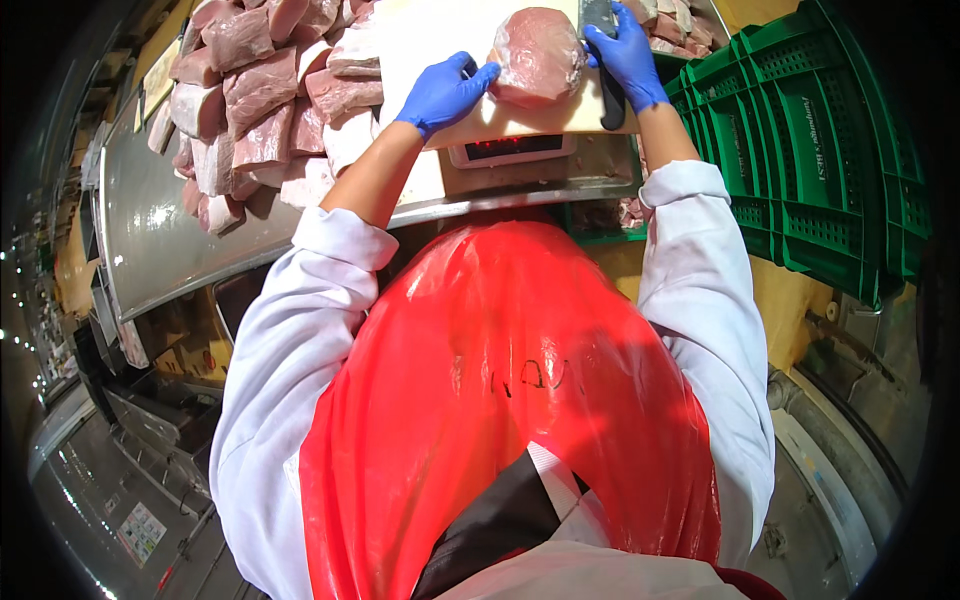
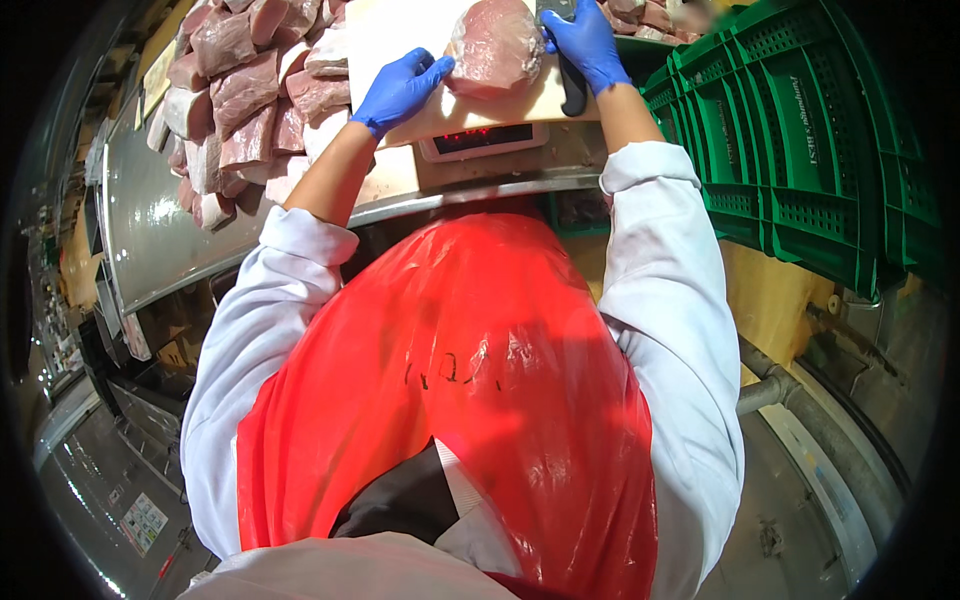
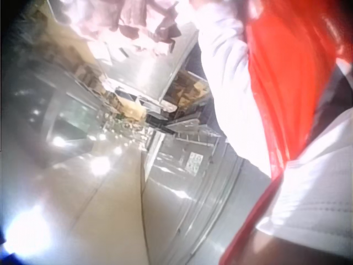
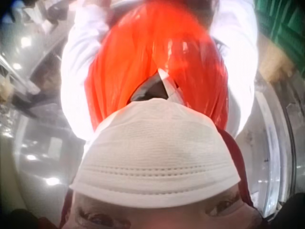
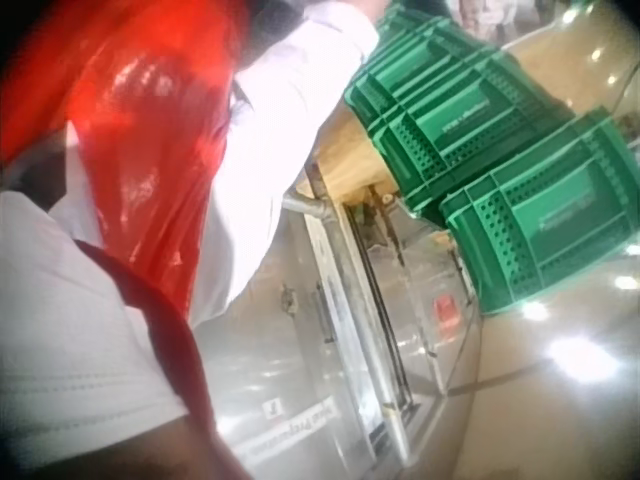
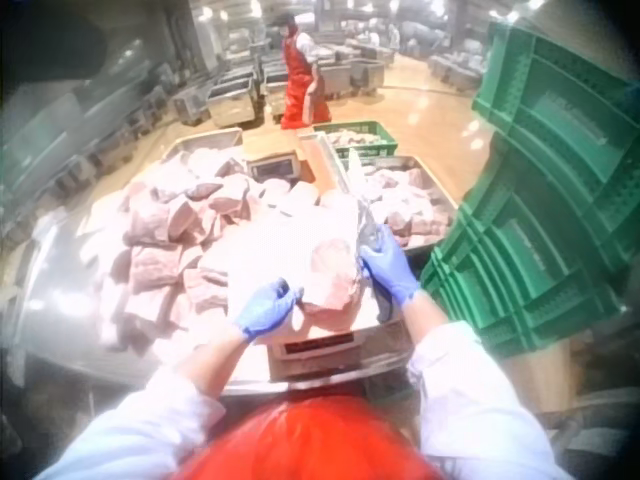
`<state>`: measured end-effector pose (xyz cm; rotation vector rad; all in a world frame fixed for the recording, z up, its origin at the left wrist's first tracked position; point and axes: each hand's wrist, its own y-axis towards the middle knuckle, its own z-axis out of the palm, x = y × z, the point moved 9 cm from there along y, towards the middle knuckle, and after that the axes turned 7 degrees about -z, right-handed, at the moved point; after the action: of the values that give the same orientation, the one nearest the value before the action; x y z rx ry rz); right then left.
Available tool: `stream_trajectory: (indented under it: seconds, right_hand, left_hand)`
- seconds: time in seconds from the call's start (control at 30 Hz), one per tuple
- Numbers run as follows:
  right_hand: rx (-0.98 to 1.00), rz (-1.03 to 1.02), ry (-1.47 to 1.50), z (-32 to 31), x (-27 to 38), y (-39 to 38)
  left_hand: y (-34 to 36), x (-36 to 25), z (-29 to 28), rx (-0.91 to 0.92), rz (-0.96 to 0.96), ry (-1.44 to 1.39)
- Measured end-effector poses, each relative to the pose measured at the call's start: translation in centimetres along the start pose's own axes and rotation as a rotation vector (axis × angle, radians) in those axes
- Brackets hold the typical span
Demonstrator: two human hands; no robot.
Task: The person cuts large pieces of raw meat into smaller portions using a knife on a cutting board. They repeatedly trim fat and separate pieces, placing the cut meat into a green crate.
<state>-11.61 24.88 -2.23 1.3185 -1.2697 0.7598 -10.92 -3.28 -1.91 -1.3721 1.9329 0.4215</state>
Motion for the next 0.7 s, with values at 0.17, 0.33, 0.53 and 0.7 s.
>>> stream_trajectory:
  seconds: [0.17, 0.33, 0.53, 0.7]
  right_hand:
    - [0.18, -0.264, -0.266, 1.7, 8.2, -8.9]
    - [0.262, -0.177, -0.287, 2.6, 5.3, -13.1]
    - [0.326, -0.104, -0.188, 2.8, 2.1, -21.7]
    - [0.599, 0.078, -0.138, -0.5, 0.2, -31.2]
  left_hand:
    - [-2.5, 8.3, -6.0, -0.319, -0.116, -0.203]
    - [-4.4, 7.5, -9.3, -0.327, -0.063, -0.565]
    - [-5.8, 3.8, -11.4, -0.473, 0.052, -0.647]
    - [-7.6, -3.6, -9.3, -0.671, 0.341, -0.261]
